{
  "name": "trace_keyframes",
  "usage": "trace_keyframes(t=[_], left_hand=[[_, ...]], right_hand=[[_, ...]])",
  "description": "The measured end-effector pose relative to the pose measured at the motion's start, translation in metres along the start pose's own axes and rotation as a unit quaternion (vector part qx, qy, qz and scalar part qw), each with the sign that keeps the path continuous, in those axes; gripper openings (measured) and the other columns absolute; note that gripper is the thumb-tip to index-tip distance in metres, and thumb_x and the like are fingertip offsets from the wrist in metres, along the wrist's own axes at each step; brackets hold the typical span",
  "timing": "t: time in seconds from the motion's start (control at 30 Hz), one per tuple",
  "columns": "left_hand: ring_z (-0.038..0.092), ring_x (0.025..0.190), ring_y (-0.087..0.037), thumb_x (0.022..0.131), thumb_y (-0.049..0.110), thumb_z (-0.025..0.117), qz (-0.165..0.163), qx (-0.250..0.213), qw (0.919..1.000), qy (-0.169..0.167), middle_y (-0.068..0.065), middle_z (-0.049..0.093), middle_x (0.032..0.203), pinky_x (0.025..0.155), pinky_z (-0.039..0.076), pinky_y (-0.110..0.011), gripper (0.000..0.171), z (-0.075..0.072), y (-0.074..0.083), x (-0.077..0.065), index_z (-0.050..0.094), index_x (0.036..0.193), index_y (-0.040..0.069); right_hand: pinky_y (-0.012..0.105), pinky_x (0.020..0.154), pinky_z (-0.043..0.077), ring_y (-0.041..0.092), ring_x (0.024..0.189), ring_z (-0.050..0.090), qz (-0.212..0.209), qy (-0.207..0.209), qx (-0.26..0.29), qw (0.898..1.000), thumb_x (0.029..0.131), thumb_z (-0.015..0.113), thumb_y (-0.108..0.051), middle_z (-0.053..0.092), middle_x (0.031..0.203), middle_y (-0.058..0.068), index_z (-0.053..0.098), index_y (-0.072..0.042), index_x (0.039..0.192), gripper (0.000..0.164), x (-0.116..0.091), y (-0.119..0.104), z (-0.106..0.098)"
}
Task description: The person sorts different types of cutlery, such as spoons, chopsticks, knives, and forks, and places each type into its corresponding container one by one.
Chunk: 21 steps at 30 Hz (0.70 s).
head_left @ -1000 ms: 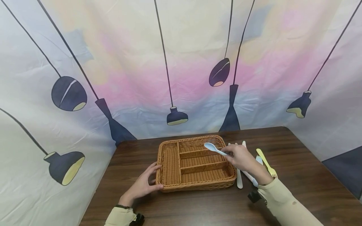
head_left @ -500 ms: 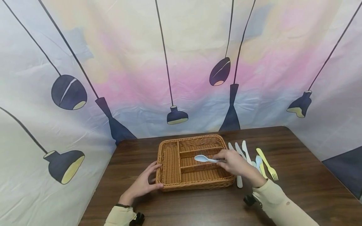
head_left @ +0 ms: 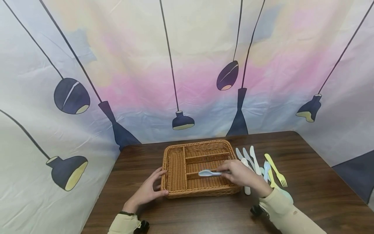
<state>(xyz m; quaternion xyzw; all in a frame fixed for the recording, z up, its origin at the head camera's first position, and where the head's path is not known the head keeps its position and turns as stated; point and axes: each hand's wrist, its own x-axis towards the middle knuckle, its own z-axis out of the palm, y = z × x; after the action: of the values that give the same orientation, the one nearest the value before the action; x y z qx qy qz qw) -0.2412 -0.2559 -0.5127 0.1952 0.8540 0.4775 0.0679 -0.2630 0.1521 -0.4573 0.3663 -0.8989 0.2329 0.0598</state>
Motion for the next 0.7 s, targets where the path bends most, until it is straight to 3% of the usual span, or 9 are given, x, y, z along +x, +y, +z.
trace_keyframes(t=[0.17, 0.4, 0.57, 0.7], left_hand=[[0.037, 0.137, -0.041, 0.078, 0.031, 0.083, -0.001, -0.001, 1.0, 0.0, -0.014, 0.015, 0.161, 0.099, 0.052, -0.033, 0.085, -0.0001, 0.0008, 0.0002, 0.04, 0.147, 0.008], [0.037, 0.137, -0.041, 0.078, 0.032, 0.083, -0.005, -0.001, 1.0, -0.002, -0.014, 0.014, 0.161, 0.099, 0.053, -0.034, 0.086, -0.0004, 0.003, -0.0004, 0.039, 0.147, 0.008], [0.036, 0.138, -0.042, 0.078, 0.032, 0.083, -0.006, -0.004, 1.0, -0.004, -0.014, 0.014, 0.161, 0.099, 0.053, -0.034, 0.085, -0.0006, 0.0032, -0.0004, 0.039, 0.147, 0.008], [0.036, 0.138, -0.042, 0.078, 0.031, 0.083, -0.006, -0.003, 1.0, -0.004, -0.014, 0.013, 0.161, 0.099, 0.053, -0.034, 0.085, -0.0008, 0.0025, 0.0001, 0.039, 0.147, 0.008]], right_hand=[[0.045, 0.087, 0.056, 0.024, 0.105, 0.065, 0.007, -0.008, -0.012, 1.0, 0.088, 0.072, -0.018, 0.07, 0.113, 0.004, 0.072, -0.012, 0.114, 0.027, -0.0007, -0.0022, -0.0012], [0.041, 0.082, 0.057, 0.022, 0.102, 0.065, 0.019, -0.002, -0.009, 1.0, 0.089, 0.073, -0.019, 0.07, 0.114, 0.003, 0.07, -0.011, 0.117, 0.03, -0.0019, -0.0003, -0.0005], [0.027, 0.064, 0.052, 0.008, 0.08, 0.061, 0.02, 0.001, 0.007, 1.0, 0.088, 0.073, -0.019, 0.069, 0.104, 0.003, 0.07, -0.01, 0.118, 0.031, -0.0017, 0.0008, 0.0001], [0.021, 0.058, 0.047, 0.0, 0.071, 0.054, 0.021, 0.006, 0.018, 1.0, 0.088, 0.073, -0.018, 0.067, 0.097, 0.003, 0.069, -0.007, 0.118, 0.032, -0.0017, 0.0006, -0.0014]])
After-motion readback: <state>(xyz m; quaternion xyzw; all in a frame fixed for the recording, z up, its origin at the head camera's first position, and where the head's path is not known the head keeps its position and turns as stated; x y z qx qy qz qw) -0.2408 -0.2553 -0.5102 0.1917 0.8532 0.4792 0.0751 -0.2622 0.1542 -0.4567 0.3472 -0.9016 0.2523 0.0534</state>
